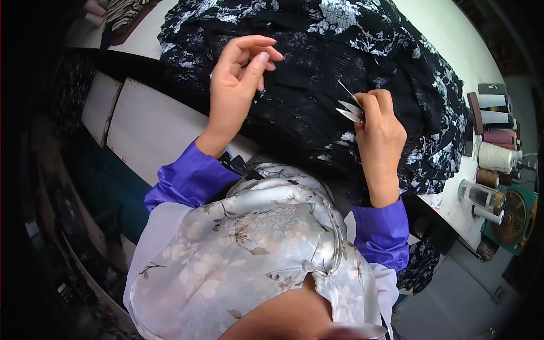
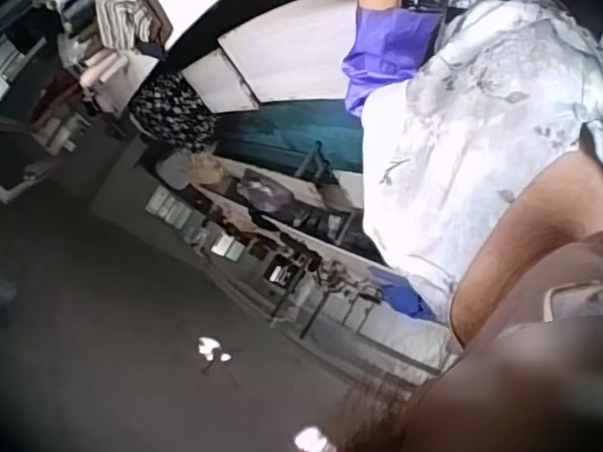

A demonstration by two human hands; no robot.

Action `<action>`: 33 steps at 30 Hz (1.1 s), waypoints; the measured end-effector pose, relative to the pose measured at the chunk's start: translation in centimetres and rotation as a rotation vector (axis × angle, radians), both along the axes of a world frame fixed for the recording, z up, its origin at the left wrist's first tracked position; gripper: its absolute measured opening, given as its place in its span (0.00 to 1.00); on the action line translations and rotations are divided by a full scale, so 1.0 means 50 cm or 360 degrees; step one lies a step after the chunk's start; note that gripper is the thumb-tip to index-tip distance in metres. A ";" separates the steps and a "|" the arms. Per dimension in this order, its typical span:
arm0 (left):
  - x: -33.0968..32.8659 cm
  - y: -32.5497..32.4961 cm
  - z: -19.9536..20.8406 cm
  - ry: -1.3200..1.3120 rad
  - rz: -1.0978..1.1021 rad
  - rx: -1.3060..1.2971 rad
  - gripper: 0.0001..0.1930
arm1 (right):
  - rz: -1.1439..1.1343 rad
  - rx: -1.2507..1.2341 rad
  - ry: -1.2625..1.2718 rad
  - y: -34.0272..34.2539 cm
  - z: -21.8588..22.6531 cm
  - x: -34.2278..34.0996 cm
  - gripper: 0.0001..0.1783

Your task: Trim loose threads from a piece of fabric using a small thread clipper.

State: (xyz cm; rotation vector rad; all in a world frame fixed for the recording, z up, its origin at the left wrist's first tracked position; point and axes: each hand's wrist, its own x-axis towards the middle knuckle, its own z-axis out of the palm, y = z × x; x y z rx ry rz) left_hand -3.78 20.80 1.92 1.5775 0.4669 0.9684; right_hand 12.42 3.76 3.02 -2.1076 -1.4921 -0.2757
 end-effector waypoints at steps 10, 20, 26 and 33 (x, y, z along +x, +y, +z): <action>0.021 -0.082 0.017 0.0481 -0.0745 0.0148 0.23 | 0.0109 0.0392 0.0651 -0.023 0.032 0.012 0.08; -0.160 -0.007 0.103 0.0544 -0.0862 -0.0392 0.11 | -0.0125 0.0446 0.0624 -0.083 0.049 0.037 0.05; -0.228 0.058 0.247 -0.0578 -0.0749 0.0065 0.12 | -0.0114 0.0477 0.0216 -0.151 0.036 0.112 0.08; -0.037 0.015 0.268 -0.0367 -0.0338 0.0594 0.12 | -0.0296 0.0185 -0.0070 -0.231 0.016 0.134 0.20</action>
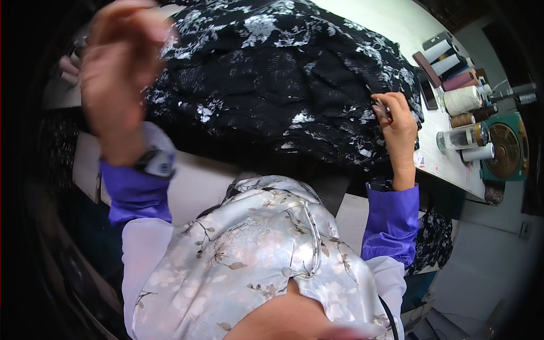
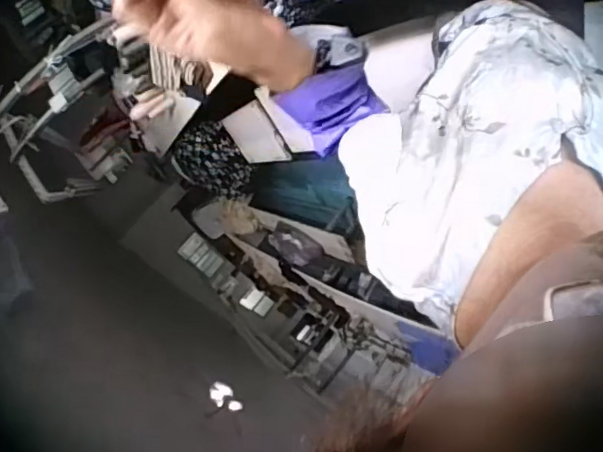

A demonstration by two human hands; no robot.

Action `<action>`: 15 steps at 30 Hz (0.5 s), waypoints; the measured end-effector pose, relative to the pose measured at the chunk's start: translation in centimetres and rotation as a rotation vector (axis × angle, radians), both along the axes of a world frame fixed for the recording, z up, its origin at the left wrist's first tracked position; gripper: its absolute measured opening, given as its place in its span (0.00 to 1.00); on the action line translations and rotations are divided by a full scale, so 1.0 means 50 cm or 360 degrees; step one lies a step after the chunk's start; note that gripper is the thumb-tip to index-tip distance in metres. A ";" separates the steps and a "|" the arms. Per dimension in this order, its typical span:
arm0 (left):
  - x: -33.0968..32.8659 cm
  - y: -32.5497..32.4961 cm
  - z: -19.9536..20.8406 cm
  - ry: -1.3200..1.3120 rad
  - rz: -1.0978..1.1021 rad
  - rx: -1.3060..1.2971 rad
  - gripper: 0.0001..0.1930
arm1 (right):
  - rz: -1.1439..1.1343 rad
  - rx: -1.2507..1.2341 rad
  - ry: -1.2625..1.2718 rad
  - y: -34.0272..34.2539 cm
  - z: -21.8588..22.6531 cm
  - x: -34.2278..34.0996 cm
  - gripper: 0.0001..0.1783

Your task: Trim loose threads from a piece of fabric using a small thread clipper.

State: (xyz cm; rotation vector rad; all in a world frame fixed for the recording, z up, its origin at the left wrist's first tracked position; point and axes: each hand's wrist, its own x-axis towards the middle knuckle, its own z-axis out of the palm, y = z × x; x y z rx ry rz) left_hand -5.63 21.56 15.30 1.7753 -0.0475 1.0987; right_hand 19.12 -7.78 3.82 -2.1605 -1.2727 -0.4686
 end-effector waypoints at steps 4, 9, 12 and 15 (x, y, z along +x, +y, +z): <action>0.144 -0.097 -0.088 0.0611 -0.0424 0.0106 0.14 | 0.0045 0.0018 0.0122 -0.024 0.005 -0.009 0.14; 0.270 -0.155 -0.189 0.0520 -0.0466 0.0701 0.13 | 0.0174 -0.0013 0.0315 -0.060 0.017 -0.005 0.13; 0.302 -0.168 -0.209 0.0496 -0.0313 0.0897 0.11 | 0.0074 -0.0034 0.0374 -0.053 0.016 -0.006 0.14; 0.308 -0.170 -0.227 0.0531 -0.0222 0.0918 0.09 | 0.0049 0.0049 0.0362 -0.027 0.009 -0.011 0.16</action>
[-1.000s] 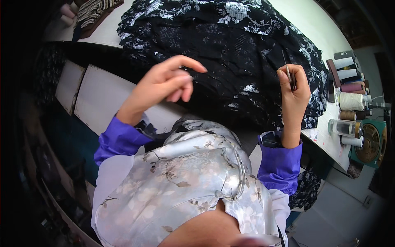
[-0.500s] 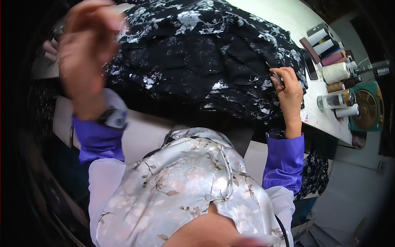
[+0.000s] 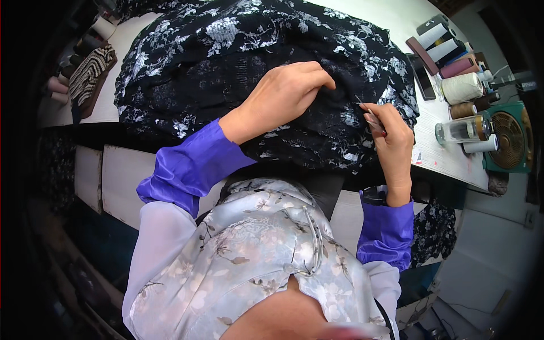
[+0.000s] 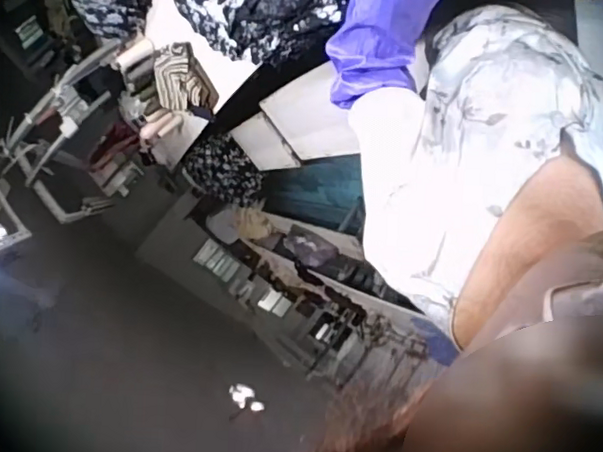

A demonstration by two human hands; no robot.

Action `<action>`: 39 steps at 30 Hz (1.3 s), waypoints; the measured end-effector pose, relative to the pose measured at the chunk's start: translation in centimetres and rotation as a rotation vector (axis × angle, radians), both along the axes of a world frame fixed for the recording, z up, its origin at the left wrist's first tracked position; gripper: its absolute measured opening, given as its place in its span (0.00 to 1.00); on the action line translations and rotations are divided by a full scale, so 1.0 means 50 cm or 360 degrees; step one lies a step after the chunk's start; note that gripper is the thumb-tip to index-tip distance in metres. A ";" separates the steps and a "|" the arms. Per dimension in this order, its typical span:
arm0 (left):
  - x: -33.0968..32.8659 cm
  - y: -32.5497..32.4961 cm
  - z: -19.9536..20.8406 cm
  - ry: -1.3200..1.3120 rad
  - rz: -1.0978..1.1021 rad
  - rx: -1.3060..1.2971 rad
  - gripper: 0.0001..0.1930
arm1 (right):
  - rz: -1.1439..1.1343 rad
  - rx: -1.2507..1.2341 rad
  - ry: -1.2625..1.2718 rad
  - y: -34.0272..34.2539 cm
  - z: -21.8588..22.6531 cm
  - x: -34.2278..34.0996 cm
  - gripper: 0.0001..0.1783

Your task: Trim loose threads from a piece of fabric using a small thread clipper.

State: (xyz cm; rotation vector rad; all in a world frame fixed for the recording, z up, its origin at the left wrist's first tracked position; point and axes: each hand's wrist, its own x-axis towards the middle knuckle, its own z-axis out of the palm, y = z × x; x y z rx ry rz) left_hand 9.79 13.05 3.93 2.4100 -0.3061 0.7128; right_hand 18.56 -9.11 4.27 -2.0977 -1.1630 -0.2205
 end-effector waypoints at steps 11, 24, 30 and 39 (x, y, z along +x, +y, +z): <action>-0.003 -0.018 -0.052 -0.0118 0.0216 -0.0179 0.11 | 0.0042 -0.0059 -0.0134 0.079 -0.037 0.023 0.16; 0.003 -0.018 -0.064 -0.0108 0.0199 -0.0323 0.08 | 0.0153 0.0460 0.0105 0.072 -0.056 0.019 0.09; -0.001 -0.028 -0.052 -0.0119 0.0156 -0.0358 0.10 | 0.0235 0.0646 0.0218 0.079 -0.073 0.024 0.11; 0.019 -0.041 -0.049 -0.0040 0.0059 -0.0670 0.04 | 0.0160 0.0563 0.0347 0.072 -0.065 0.015 0.10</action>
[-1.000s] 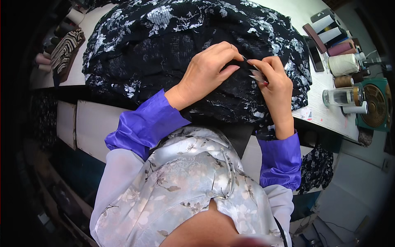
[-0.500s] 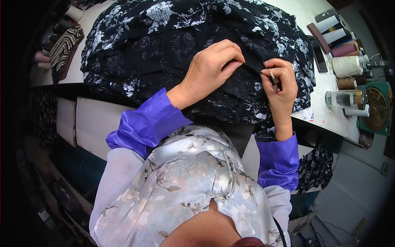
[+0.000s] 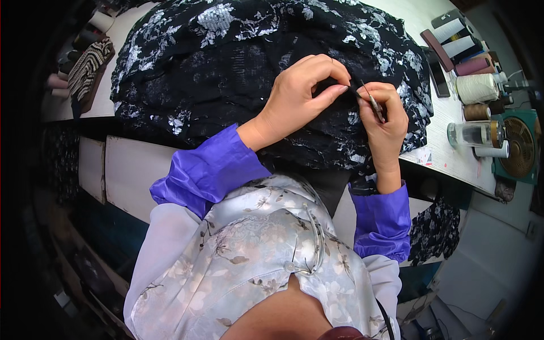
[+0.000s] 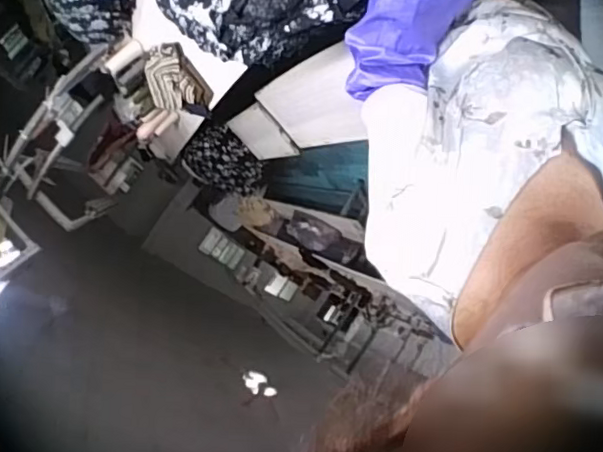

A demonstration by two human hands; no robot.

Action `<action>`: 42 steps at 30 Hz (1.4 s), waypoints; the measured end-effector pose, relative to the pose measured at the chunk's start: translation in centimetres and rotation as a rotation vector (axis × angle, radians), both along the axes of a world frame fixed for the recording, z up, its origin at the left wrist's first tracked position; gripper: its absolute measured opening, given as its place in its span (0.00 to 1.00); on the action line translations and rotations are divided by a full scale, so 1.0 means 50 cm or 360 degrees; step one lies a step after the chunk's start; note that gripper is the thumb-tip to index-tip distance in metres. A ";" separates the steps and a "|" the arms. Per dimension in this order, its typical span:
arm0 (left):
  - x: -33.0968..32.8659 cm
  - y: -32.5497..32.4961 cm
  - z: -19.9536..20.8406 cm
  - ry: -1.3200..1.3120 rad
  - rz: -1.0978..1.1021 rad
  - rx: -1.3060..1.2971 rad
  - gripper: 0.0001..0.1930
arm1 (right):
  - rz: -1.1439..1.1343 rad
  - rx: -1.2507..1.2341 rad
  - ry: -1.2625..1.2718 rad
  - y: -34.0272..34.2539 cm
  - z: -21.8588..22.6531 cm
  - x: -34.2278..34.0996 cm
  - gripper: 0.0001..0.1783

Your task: Trim loose threads from a piece of fabric using a small thread clipper.

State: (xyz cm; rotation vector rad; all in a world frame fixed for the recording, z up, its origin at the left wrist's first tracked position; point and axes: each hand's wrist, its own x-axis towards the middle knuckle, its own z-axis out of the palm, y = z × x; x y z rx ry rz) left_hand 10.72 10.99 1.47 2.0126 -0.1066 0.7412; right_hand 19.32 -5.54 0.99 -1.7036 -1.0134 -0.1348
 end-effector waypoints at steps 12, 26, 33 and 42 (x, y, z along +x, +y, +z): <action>0.003 -0.014 0.008 0.0035 0.0011 0.0200 0.08 | 0.0014 -0.0017 -0.0050 0.007 0.011 -0.003 0.09; 0.007 -0.003 -0.006 0.0073 -0.0032 0.0110 0.08 | 0.0050 -0.0068 0.0337 0.001 0.019 -0.013 0.05; 0.009 -0.005 -0.015 -0.0002 0.0012 0.0200 0.08 | -0.0078 0.0068 -0.0151 0.007 0.008 -0.016 0.07; -0.027 0.006 0.027 0.0443 -0.0027 -0.0270 0.04 | 0.0153 -0.0320 -0.0219 -0.044 0.049 -0.031 0.17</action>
